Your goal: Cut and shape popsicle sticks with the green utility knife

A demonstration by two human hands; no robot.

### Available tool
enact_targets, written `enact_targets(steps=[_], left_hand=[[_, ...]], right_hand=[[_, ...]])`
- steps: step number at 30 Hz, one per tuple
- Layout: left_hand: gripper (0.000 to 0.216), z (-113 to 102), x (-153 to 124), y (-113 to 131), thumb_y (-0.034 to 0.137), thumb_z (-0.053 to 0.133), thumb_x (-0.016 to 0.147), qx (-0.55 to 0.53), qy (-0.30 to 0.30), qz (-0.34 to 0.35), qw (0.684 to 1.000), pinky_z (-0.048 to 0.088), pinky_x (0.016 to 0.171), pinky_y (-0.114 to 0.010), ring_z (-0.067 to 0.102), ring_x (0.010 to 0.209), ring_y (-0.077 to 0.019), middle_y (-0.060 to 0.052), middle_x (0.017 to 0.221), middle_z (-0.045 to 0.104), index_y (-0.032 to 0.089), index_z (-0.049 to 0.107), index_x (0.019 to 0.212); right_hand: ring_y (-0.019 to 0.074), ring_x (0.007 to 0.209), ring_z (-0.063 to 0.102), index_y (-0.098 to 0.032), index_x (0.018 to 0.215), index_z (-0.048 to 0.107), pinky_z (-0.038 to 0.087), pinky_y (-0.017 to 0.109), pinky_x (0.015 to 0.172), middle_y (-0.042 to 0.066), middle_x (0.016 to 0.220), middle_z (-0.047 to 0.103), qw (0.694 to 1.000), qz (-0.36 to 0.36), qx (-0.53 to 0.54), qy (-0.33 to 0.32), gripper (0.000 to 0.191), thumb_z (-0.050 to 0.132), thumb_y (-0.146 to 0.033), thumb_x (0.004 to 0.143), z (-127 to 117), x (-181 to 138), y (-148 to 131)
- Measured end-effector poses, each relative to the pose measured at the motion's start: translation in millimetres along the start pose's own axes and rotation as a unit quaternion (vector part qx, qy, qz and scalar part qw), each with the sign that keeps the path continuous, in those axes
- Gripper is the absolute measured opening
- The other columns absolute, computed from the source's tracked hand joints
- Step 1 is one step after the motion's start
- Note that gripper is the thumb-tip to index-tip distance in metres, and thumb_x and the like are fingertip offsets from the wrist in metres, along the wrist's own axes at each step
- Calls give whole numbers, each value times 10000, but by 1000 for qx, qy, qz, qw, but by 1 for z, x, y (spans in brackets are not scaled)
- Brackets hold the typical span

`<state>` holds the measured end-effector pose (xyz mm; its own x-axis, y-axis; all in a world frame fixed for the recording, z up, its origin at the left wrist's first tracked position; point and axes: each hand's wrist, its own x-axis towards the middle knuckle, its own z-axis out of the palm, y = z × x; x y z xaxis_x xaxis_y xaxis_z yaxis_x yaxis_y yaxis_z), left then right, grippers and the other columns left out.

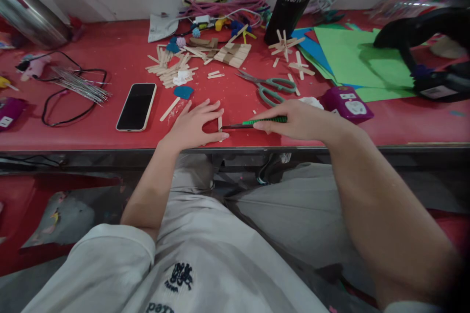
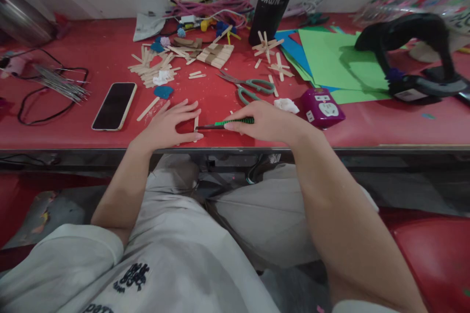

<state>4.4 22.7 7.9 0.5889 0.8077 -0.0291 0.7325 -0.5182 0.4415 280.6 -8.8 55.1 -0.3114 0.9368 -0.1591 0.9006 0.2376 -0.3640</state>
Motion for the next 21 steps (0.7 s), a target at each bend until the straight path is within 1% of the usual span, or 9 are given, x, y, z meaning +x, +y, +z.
enact_targets(steps=[4,7,12,15,18,21], left_hand=[[775,-1,0,1,745,606,853,-1,-3,-5,1000,64,1301,-552,264,1566,-275,8,1634,393,307,519,1487],[774,-2,1,3,728,621,852,1,-5,-10,1000,72,1300,-552,263,1567,-273,4,1634,393,296,520,1487],[773,-2,0,4,729,626,847,-2,-6,-11,1000,63,1302,-550,263,1567,-267,13,1633,395,307,518,1486],[774,-2,0,4,722,631,848,0,-7,-11,1000,59,1301,-551,262,1567,-268,5,1632,397,297,519,1486],[763,-3,0,4,710,633,855,0,-7,-10,1000,59,1301,-553,262,1568,-261,-1,1631,399,287,526,1480],[768,-2,1,4,715,636,850,-1,-5,-11,1000,66,1301,-549,268,1566,-257,-6,1627,407,282,532,1476]], right_hand=[[170,723,643,-366,1122,801,460,276,644,-3,857,772,1000,11,7,-14,411,573,-619,892,0,0,0],[177,752,652,-366,1121,801,468,279,662,-2,894,777,1000,13,5,-11,406,583,-617,887,-1,-1,-1],[169,698,636,-357,1114,806,465,282,642,1,843,771,1000,11,-1,-6,391,585,-587,887,-1,-1,-2],[163,673,630,-353,1102,810,466,282,628,3,830,773,1000,-4,5,-1,376,587,-567,886,0,-1,-2],[167,658,629,-357,1087,814,467,287,611,6,821,777,1000,-14,8,-1,370,593,-572,883,1,-1,0],[169,663,633,-357,1092,812,468,290,610,10,838,782,1000,-8,6,0,377,592,-583,885,1,-1,0]])
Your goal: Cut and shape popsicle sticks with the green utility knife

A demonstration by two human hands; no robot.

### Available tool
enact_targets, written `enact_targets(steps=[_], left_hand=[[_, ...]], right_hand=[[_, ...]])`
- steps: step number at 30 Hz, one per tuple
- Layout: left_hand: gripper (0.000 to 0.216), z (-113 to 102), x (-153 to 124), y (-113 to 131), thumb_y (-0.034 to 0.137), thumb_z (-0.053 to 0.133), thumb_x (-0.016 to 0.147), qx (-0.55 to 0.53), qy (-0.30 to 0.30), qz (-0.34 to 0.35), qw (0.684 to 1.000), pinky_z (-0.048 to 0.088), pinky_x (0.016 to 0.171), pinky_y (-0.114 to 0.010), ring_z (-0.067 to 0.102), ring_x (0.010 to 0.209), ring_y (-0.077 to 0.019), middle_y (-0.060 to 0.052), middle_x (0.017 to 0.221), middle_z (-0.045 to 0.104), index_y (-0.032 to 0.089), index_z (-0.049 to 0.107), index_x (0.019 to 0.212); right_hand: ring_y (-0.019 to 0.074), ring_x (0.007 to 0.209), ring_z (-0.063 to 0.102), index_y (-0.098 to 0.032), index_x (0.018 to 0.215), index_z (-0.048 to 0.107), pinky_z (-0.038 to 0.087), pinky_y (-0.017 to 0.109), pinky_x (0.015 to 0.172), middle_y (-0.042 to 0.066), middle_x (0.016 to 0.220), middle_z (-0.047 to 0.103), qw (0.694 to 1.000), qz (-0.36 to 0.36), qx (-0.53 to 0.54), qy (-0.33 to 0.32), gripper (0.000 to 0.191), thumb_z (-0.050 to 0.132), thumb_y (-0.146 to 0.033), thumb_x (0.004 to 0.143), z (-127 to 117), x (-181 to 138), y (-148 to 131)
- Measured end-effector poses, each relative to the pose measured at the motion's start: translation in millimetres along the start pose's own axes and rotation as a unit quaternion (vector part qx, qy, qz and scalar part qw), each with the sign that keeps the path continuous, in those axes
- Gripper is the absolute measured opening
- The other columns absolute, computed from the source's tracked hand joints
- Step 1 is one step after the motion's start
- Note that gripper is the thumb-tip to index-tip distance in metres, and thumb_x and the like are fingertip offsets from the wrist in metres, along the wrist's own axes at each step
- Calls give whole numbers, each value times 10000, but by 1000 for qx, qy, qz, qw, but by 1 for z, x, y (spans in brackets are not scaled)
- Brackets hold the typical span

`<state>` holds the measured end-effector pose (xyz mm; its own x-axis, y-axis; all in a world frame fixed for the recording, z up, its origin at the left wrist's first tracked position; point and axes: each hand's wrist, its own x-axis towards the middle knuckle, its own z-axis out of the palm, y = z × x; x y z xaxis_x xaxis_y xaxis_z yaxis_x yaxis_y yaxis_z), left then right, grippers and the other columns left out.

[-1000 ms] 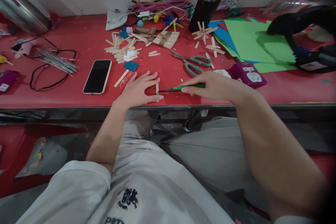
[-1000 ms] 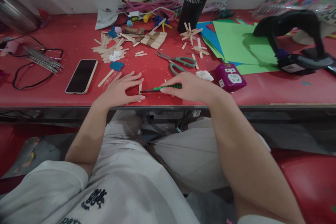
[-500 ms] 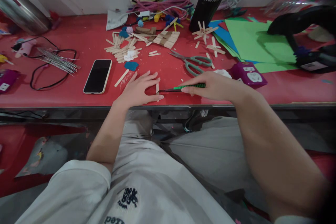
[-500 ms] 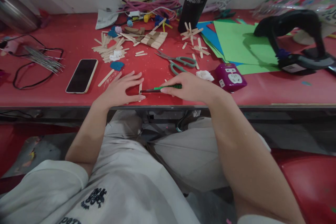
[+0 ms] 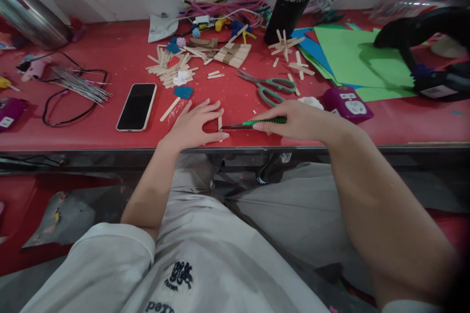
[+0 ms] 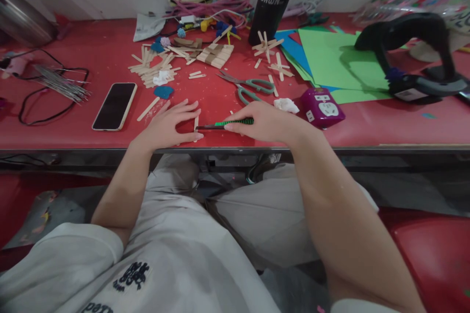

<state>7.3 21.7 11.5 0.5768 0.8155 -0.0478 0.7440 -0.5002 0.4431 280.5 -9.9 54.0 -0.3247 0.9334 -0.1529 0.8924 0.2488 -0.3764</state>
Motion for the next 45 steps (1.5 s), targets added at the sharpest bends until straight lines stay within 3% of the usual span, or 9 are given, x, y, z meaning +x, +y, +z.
enact_targets(steps=[20,27,45], left_hand=[[744,0,-1,0,713,613,864,9,3,1,1000,71,1304,-536,273,1564,-258,3,1627,406,297,534,1476],[761,1,0,-1,733,623,846,2,6,5,1000,61,1300,-556,280,1561,-268,2,1625,410,304,540,1470],[739,0,-1,0,682,631,866,2,1,2,1000,64,1303,-547,269,1565,-268,3,1631,403,288,526,1483]], right_hand=[[175,717,664,-359,1102,809,489,287,659,9,923,801,1000,-1,0,2,354,598,-558,898,0,-1,-1],[150,596,594,-365,1112,805,426,275,563,-10,722,755,1000,4,6,-11,390,599,-604,882,-2,-2,-1],[151,661,602,-363,1124,800,438,273,615,-11,818,772,1000,8,6,-15,387,592,-594,893,-2,-2,1]])
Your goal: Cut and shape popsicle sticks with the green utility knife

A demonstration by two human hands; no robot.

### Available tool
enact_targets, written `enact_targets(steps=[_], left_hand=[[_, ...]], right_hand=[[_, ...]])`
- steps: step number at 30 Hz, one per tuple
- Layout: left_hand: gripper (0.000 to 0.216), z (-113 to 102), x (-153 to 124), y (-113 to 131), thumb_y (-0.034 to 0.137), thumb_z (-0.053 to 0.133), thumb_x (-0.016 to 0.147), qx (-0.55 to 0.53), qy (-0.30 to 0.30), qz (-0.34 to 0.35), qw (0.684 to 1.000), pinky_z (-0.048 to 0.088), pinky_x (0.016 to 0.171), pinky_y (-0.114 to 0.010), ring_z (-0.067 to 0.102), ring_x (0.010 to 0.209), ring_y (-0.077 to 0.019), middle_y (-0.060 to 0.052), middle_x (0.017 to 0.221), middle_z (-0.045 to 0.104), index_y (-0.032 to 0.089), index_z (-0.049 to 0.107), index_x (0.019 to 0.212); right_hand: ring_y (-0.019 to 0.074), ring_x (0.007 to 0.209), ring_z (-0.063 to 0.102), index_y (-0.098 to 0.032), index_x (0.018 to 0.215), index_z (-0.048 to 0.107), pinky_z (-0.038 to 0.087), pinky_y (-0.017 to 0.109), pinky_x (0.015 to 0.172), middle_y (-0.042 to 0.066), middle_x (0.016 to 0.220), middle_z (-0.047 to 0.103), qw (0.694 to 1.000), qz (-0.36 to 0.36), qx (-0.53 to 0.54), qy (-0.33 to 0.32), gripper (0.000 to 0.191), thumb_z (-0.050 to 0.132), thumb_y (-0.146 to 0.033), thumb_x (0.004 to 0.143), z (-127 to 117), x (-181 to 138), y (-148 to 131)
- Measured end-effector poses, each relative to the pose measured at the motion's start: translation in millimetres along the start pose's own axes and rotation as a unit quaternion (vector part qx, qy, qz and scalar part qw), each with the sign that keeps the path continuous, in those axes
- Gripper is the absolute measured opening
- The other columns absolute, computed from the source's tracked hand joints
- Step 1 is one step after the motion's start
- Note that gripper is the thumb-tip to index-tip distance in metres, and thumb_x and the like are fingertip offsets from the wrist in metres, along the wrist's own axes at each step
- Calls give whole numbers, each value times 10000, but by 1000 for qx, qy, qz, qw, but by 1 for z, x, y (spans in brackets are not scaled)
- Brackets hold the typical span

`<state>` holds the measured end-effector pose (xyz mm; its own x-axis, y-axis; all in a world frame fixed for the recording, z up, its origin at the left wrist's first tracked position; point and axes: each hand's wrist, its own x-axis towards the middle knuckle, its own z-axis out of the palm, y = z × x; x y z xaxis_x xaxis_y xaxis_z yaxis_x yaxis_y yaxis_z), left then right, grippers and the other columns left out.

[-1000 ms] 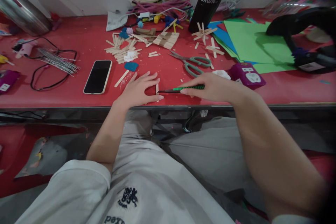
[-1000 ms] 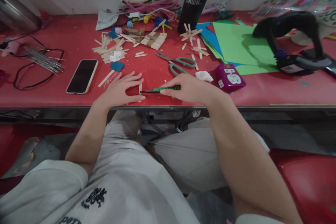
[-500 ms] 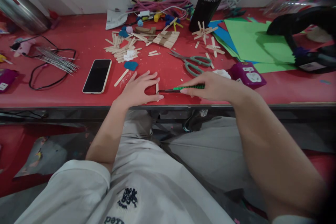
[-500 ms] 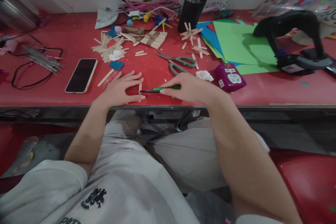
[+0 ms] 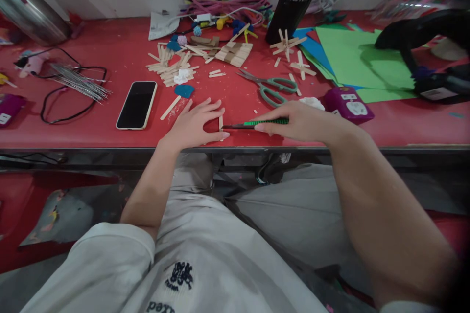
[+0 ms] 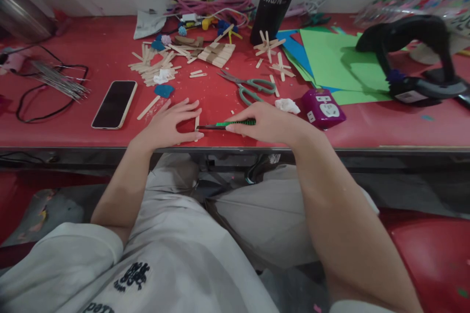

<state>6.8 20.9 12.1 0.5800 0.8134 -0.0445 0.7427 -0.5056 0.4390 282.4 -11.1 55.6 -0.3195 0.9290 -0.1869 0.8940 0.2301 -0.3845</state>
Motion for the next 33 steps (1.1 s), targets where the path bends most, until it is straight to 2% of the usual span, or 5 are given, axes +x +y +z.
enact_targets(steps=[3,9,19,28,33], left_hand=[[747,0,0,0,703,622,862,-1,0,2,1000,66,1301,-549,267,1566,-267,5,1634,394,298,525,1483],[758,1,0,-1,722,621,852,0,3,4,1000,66,1301,-551,273,1563,-276,3,1629,404,304,531,1478],[751,1,0,-1,728,618,851,-2,4,2,1000,61,1301,-555,276,1562,-274,1,1627,408,313,537,1473],[766,1,0,-2,741,611,848,-3,4,2,1000,71,1304,-544,267,1565,-279,11,1633,398,318,527,1482],[764,1,0,-1,731,626,844,-2,5,0,1000,72,1303,-543,275,1563,-267,8,1627,406,314,530,1477]], right_hand=[[143,621,572,-373,1117,802,418,274,598,-12,787,763,1000,8,-9,2,395,590,-615,888,-1,-1,1],[169,681,617,-398,1102,802,445,284,613,-10,826,770,1000,5,5,-4,376,585,-618,888,-2,-2,-3],[159,683,631,-389,1130,792,453,270,613,-17,804,770,1000,9,7,-10,393,585,-620,889,-1,0,-2],[157,667,618,-391,1109,800,451,275,618,-19,828,774,1000,-2,-4,5,376,584,-610,893,1,0,-1],[158,640,603,-389,1103,803,444,276,593,-12,771,755,1000,-4,-8,14,368,584,-603,898,0,0,-2]])
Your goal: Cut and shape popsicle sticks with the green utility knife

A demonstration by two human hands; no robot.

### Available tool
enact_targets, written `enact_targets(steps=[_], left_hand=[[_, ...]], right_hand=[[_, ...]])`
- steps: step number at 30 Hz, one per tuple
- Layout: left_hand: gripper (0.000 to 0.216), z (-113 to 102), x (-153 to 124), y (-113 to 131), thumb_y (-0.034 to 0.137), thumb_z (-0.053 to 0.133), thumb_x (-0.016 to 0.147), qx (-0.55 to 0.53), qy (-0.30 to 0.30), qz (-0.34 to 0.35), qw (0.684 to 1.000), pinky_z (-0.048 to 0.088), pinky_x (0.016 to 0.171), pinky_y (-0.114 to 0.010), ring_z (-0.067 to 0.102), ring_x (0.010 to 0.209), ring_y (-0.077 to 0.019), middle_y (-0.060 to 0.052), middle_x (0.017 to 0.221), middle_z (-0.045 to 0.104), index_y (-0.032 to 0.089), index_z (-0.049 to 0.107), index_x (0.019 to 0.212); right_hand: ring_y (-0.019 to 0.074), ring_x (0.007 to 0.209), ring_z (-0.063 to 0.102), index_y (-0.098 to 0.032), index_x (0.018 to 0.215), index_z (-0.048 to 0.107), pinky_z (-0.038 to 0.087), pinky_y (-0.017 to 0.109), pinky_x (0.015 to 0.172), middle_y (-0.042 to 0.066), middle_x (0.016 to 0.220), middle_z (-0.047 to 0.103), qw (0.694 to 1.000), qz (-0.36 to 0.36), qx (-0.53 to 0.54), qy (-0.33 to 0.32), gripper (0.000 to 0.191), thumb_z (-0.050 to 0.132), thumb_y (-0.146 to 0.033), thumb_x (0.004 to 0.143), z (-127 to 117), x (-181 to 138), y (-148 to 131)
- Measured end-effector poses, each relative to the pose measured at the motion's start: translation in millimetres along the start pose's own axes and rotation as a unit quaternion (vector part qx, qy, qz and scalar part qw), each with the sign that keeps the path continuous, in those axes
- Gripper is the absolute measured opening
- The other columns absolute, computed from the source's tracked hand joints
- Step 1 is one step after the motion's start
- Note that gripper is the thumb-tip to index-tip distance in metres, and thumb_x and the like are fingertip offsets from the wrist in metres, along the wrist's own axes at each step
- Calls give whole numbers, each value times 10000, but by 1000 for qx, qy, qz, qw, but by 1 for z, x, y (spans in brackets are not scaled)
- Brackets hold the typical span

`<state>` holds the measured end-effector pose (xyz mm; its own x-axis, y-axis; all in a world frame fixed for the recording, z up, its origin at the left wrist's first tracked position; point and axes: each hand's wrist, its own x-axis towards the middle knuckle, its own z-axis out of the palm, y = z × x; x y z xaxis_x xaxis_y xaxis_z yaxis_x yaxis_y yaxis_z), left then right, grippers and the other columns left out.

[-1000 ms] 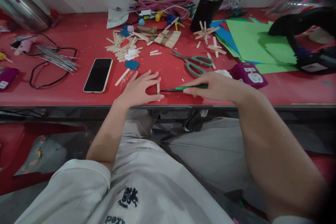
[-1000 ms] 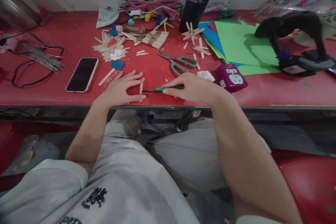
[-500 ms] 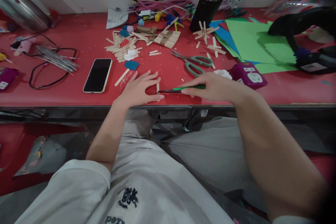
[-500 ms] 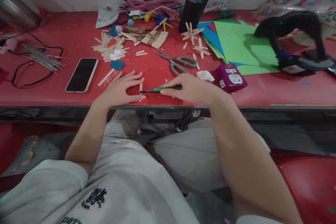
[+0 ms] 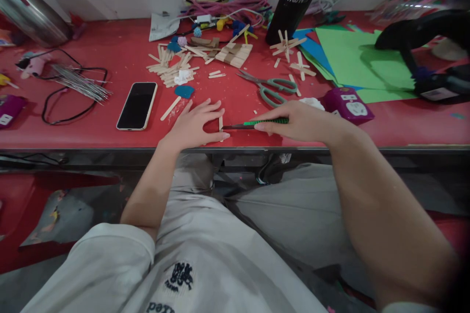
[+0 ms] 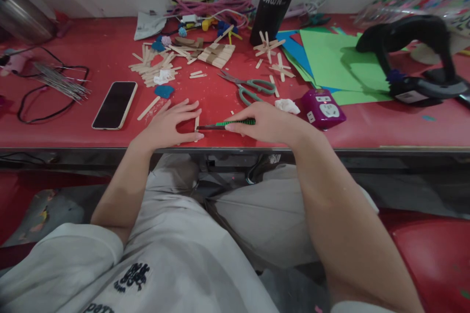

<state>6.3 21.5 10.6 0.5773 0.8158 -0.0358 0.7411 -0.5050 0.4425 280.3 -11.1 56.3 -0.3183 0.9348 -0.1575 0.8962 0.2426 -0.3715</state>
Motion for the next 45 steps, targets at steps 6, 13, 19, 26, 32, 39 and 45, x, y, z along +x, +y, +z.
enact_targets(steps=[6,13,19,26,32,39,45], left_hand=[[781,0,0,0,742,616,844,-2,-2,0,1000,67,1302,-546,264,1567,-265,4,1633,395,305,521,1484],[768,0,0,-1,733,624,846,1,-3,2,1000,69,1302,-553,270,1564,-284,5,1632,400,310,529,1480],[779,-1,1,0,734,615,850,2,-5,3,1000,67,1300,-559,266,1565,-278,-8,1630,405,293,522,1486],[764,0,0,0,701,640,855,6,-2,1,1000,67,1301,-551,273,1564,-260,-2,1628,404,282,523,1482],[779,0,0,0,724,627,849,1,-6,-3,1000,61,1302,-545,264,1567,-259,2,1633,394,291,518,1487],[771,1,1,0,721,632,847,1,-5,0,1000,58,1303,-547,262,1567,-270,7,1633,396,297,525,1482],[767,1,1,-1,720,630,848,2,-1,0,1000,69,1300,-554,269,1564,-277,6,1630,403,303,525,1483]], right_hand=[[171,705,638,-384,1120,798,485,289,638,-4,860,772,999,14,21,-20,380,577,-607,905,0,-3,2],[168,697,650,-365,1135,795,497,282,643,-4,837,779,1000,6,15,-13,385,585,-593,906,0,-1,1],[189,809,697,-352,1139,793,542,300,733,-3,989,803,999,-5,38,-25,380,576,-570,916,3,-2,5],[177,759,674,-357,1140,796,511,285,696,-1,932,796,1000,0,22,-14,407,579,-607,903,3,2,3],[184,793,686,-359,1151,790,519,290,717,-8,970,798,999,5,38,-33,405,566,-592,907,3,0,5],[182,764,674,-360,1114,805,509,288,695,2,936,795,1000,9,10,-11,377,593,-579,893,2,1,1],[179,777,679,-370,1154,786,517,294,718,-10,931,792,999,11,31,-32,401,566,-596,908,2,-1,3]])
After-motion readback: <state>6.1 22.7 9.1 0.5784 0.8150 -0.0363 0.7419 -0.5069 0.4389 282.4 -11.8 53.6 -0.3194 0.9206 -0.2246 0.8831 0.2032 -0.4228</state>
